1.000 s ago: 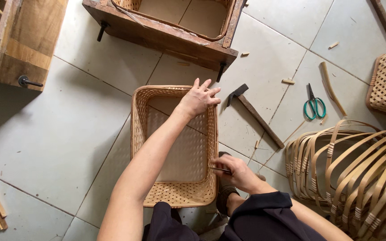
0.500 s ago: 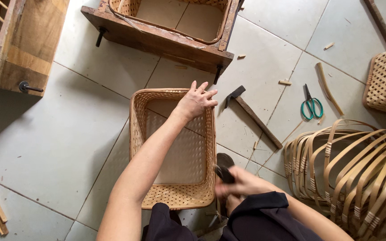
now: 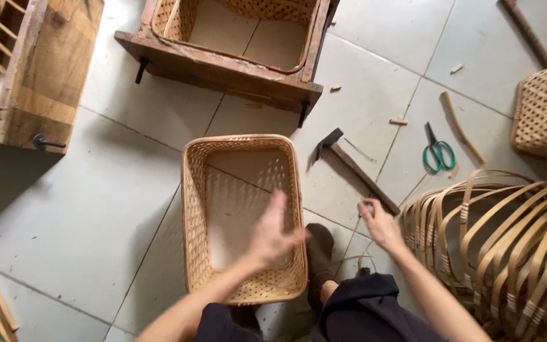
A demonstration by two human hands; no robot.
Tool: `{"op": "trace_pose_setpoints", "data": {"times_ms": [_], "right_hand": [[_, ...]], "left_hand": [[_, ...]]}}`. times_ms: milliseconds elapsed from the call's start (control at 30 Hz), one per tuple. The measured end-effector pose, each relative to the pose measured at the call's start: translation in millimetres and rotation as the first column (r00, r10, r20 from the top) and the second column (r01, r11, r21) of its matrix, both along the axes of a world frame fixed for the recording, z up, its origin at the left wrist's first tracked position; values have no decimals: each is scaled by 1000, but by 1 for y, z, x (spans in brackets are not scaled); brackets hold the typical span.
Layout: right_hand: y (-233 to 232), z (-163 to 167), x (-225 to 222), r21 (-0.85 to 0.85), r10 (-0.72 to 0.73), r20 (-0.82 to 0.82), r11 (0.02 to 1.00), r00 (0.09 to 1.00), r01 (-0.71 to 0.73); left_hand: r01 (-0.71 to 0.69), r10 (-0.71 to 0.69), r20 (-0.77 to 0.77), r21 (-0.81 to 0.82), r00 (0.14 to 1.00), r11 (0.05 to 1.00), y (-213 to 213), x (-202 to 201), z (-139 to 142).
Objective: The person sits on the floor and fits curved bamboo ribs into a woven bamboo basket body held in a wooden frame, pressing the strips into place along the rim. They then tap the ribs with a hammer, lift the frame, and pull the finished basket free, setting it on the floor.
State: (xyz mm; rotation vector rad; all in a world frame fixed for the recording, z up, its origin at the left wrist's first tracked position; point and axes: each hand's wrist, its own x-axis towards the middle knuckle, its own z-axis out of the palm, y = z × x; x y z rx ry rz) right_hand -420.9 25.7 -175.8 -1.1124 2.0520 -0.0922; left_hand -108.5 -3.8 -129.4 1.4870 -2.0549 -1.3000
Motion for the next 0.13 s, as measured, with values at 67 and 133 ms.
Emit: {"op": "trace_pose_setpoints", "data": {"times_ms": [67, 133], "right_hand": [[21, -21, 12, -28, 68, -100, 997, 993, -71], [41, -34, 21, -39, 105, -217, 992, 970, -116]], "left_hand": [[16, -27, 65, 170, 998, 985, 21, -14, 6], [-49, 34, 60, 277, 998, 960, 29, -19, 12]]}}
